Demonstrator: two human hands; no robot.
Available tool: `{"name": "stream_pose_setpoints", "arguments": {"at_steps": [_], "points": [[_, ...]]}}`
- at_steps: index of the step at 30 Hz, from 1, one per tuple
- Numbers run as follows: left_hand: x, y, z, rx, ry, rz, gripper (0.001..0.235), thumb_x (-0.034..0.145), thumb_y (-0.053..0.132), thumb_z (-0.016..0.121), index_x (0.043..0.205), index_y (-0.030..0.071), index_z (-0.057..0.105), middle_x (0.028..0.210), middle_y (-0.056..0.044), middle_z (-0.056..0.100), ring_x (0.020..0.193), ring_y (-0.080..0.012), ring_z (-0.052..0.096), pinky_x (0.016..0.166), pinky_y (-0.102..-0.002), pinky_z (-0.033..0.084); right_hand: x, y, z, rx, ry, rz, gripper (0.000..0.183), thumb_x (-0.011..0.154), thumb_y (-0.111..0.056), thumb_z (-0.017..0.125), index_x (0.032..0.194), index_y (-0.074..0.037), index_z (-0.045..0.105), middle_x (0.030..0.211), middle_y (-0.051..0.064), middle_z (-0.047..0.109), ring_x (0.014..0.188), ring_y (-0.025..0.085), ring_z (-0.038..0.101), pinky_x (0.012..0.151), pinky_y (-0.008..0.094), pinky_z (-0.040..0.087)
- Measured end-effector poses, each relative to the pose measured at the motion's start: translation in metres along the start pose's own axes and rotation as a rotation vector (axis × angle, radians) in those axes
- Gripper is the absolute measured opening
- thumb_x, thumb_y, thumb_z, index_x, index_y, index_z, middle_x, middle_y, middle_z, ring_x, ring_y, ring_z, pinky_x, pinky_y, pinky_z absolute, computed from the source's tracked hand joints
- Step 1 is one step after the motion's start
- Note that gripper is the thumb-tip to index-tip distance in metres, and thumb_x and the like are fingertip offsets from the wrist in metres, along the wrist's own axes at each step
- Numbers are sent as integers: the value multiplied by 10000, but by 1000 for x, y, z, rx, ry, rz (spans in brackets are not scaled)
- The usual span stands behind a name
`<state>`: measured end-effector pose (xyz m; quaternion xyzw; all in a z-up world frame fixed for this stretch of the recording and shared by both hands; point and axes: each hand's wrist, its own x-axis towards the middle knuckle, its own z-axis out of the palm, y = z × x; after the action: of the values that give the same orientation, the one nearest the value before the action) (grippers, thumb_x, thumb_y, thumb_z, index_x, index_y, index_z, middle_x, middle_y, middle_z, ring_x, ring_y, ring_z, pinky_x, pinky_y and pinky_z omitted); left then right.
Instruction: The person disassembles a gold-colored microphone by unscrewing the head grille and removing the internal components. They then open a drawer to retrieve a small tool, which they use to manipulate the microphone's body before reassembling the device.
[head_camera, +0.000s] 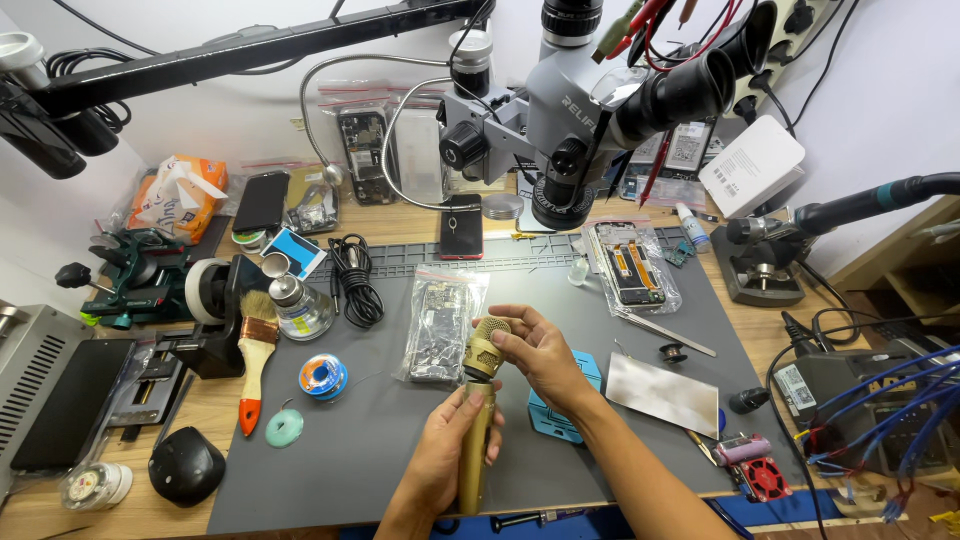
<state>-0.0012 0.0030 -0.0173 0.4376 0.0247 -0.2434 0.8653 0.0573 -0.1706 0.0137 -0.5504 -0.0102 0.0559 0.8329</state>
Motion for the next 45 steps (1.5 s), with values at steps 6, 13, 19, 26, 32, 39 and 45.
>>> {"name": "stream_pose_setpoints", "arguments": {"at_steps": [6,13,19,26,32,39,45], "points": [[-5,8,9,11,-3,46,318,1024,239,589,1273,45,548,899,-211,674,479,-215,540,471,-305,427,2,0,3,-6,101,93,404,914,-173,713,1280,-26,623,1202,223,770,1059,256,728,921,360,597],[-8,6,8,94,-46,158,284,1013,235,600,1181,10,562,939,-239,726,460,-215,559,457,-311,452,3,-2,3,-27,100,180,335,985,-227,648,1257,-33,651,1078,132,739,884,180,682,759,318,582],[-11,8,8,136,-104,175,277,1014,218,590,1166,-9,545,961,-232,733,477,-211,571,477,-321,489,2,-5,6,-24,92,184,297,1007,-216,623,1231,-24,653,1068,154,751,820,183,670,705,310,567],[-12,7,4,158,-175,169,370,982,240,633,1246,-10,567,949,-244,738,478,-228,588,482,-317,477,2,-4,5,-18,144,99,302,977,-224,648,1207,-28,658,1097,188,752,853,226,678,749,335,573],[-11,5,3,161,-201,203,344,1001,242,630,1227,-5,548,975,-238,734,498,-222,600,492,-315,505,6,1,1,-74,176,134,302,1011,-278,616,1195,-45,671,1022,125,742,822,180,676,739,299,553],[-12,7,3,150,-180,189,363,995,249,616,1238,-10,543,970,-238,736,478,-229,593,482,-323,477,5,-3,1,-74,218,113,340,976,-275,650,1224,-44,673,1089,123,723,917,198,692,840,339,589],[-13,11,4,126,-174,212,458,972,294,553,1327,5,564,906,-221,702,451,-198,558,499,-323,438,6,0,-6,-52,230,82,311,958,-275,676,1193,-71,680,1023,79,591,883,188,631,776,320,586]]}}
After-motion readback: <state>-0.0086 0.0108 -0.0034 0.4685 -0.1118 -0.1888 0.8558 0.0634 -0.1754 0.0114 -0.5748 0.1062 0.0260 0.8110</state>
